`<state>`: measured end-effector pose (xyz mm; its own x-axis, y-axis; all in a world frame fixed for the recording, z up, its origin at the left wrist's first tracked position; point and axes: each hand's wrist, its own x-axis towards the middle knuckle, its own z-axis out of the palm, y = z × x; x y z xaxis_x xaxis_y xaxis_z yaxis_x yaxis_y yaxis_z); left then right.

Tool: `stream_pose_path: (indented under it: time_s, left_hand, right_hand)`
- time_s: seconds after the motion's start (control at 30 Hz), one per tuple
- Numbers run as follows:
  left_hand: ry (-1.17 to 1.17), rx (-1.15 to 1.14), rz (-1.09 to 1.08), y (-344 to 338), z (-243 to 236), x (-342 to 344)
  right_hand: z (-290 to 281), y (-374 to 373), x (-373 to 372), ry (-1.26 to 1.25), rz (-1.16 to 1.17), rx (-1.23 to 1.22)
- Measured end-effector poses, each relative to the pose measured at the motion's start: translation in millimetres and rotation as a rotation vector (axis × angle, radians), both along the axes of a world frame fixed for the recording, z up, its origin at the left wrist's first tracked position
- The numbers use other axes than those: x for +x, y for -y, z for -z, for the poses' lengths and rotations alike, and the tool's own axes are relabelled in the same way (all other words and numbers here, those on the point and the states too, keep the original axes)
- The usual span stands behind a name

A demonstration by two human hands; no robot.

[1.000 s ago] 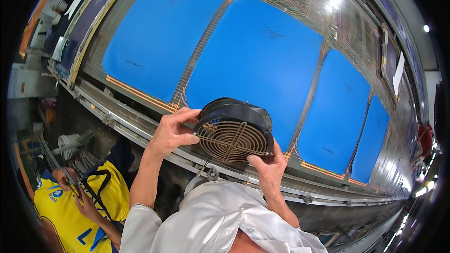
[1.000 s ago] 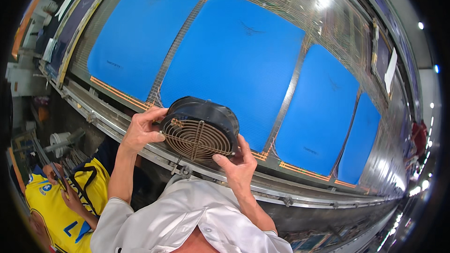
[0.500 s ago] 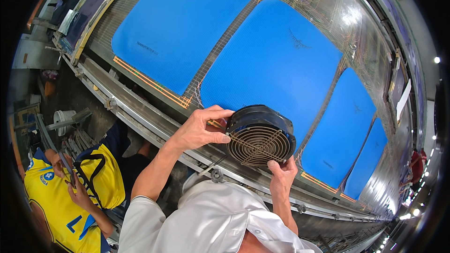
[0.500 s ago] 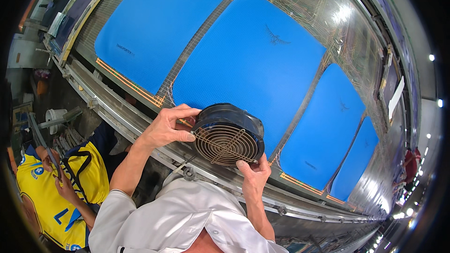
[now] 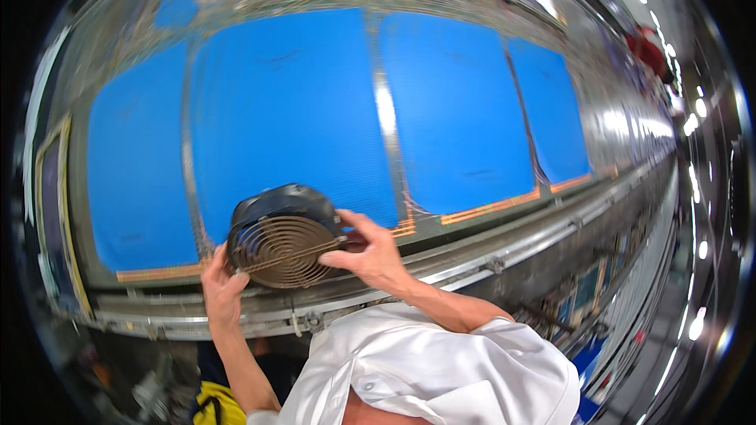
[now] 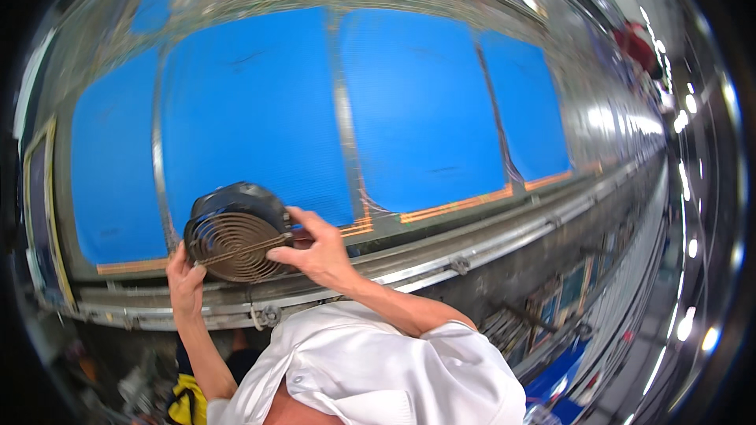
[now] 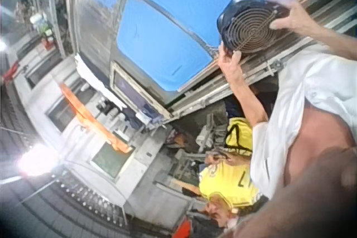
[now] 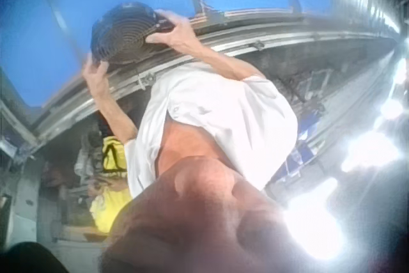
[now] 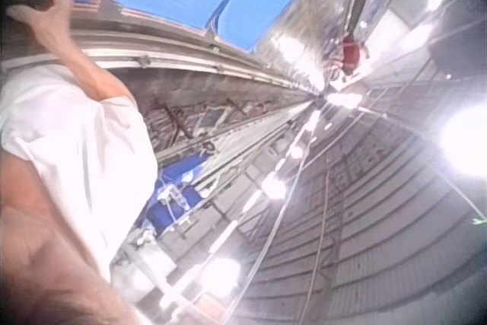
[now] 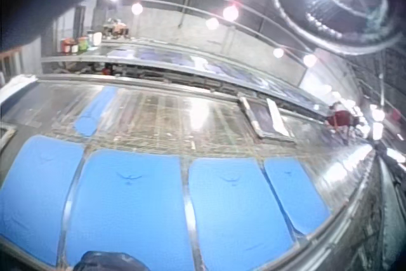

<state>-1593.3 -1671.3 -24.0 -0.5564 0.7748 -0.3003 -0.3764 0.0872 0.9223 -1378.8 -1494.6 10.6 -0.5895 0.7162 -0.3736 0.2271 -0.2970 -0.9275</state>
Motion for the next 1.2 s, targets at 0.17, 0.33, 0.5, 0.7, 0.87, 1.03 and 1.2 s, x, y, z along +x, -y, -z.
stream_pose_path:
  time_s: [0.17,0.33,0.5,0.7,0.87,1.03,1.2]
  left_hand:
    - [0.054,0.037,0.078,7,12,-5]
    - [0.01,-0.009,0.137,6,5,-11]
    - [0.012,-0.02,0.148,7,3,-16]
    - [0.072,0.029,0.118,2,3,-9]
    - [0.09,0.048,0.121,5,7,-9]
    - [0.098,0.087,0.151,-3,8,-3]
    - [0.064,0.064,0.11,0,5,-1]
  right_hand:
    - [16,0,5,-0.034,-0.033,0.028]
    - [11,-1,10,-0.055,-0.01,0.026]
    - [12,-1,8,-0.035,-0.019,0.083]
    - [9,-1,7,-0.025,-0.038,0.086]
    - [10,1,9,-0.028,-0.027,0.112]
    - [14,0,14,-0.039,0.005,0.097]
    - [9,-3,7,-0.064,0.007,0.11]
